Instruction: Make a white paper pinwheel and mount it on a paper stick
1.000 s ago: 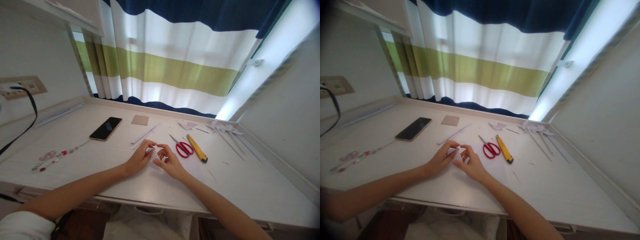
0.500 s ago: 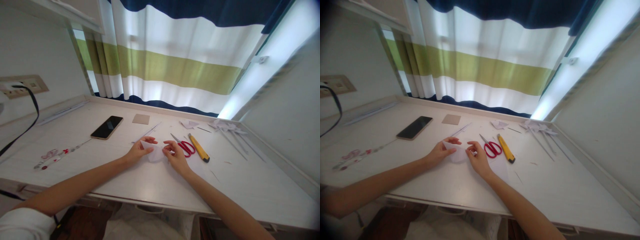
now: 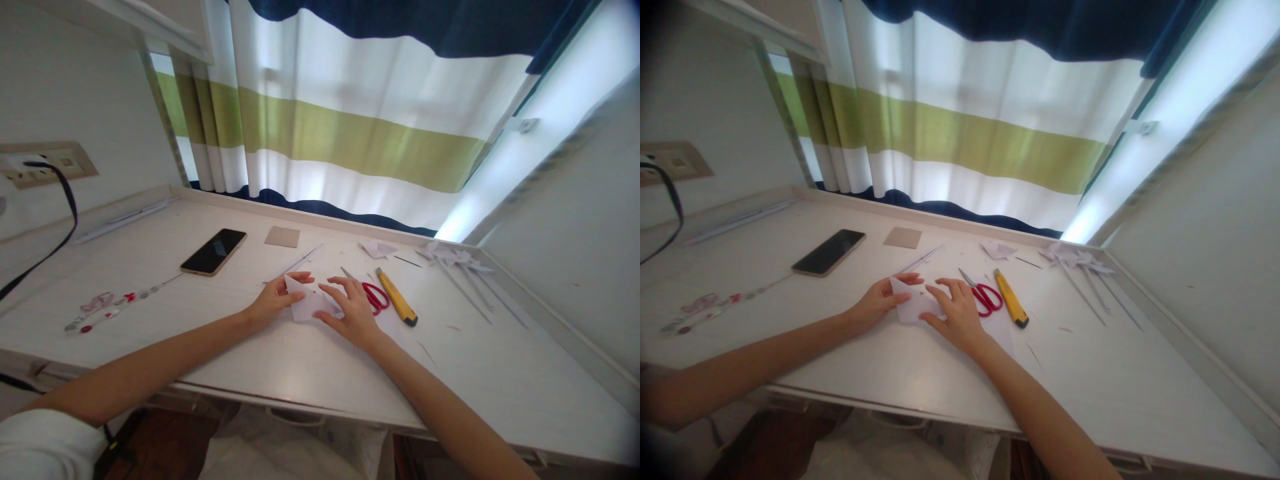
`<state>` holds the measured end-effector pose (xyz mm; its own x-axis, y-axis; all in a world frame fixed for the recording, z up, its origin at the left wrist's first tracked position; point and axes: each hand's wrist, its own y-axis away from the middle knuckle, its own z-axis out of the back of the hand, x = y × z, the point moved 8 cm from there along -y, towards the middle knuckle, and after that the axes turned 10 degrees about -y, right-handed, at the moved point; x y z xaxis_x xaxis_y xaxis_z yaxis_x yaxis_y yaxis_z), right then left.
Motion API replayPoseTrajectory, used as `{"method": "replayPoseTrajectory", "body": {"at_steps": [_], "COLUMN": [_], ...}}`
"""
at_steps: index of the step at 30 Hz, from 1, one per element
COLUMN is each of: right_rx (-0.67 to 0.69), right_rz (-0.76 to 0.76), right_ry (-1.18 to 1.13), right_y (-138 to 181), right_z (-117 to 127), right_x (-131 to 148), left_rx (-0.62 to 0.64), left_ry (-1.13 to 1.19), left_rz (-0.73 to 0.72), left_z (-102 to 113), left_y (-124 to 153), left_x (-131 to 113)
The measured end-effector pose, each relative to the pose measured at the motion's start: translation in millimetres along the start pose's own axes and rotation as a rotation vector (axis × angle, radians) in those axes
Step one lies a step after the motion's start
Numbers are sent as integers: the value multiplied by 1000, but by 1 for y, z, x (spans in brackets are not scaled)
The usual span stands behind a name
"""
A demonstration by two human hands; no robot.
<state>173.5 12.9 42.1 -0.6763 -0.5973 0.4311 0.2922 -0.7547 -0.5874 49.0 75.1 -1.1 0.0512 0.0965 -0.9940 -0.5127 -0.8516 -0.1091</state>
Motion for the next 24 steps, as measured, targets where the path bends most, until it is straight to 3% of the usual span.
{"method": "replayPoseTrajectory", "body": {"at_steps": [10,24], "right_rx": [147,65], "right_rz": [163,40], "right_ry": [105,-40], "right_y": [1,2], "right_z": [-10,-4], "right_x": [11,10], "left_rx": [-30,-65], "left_ry": [20,134], "left_rz": [52,116], "left_z": [0,5], "left_y": [1,-2], "left_x": [2,6]}}
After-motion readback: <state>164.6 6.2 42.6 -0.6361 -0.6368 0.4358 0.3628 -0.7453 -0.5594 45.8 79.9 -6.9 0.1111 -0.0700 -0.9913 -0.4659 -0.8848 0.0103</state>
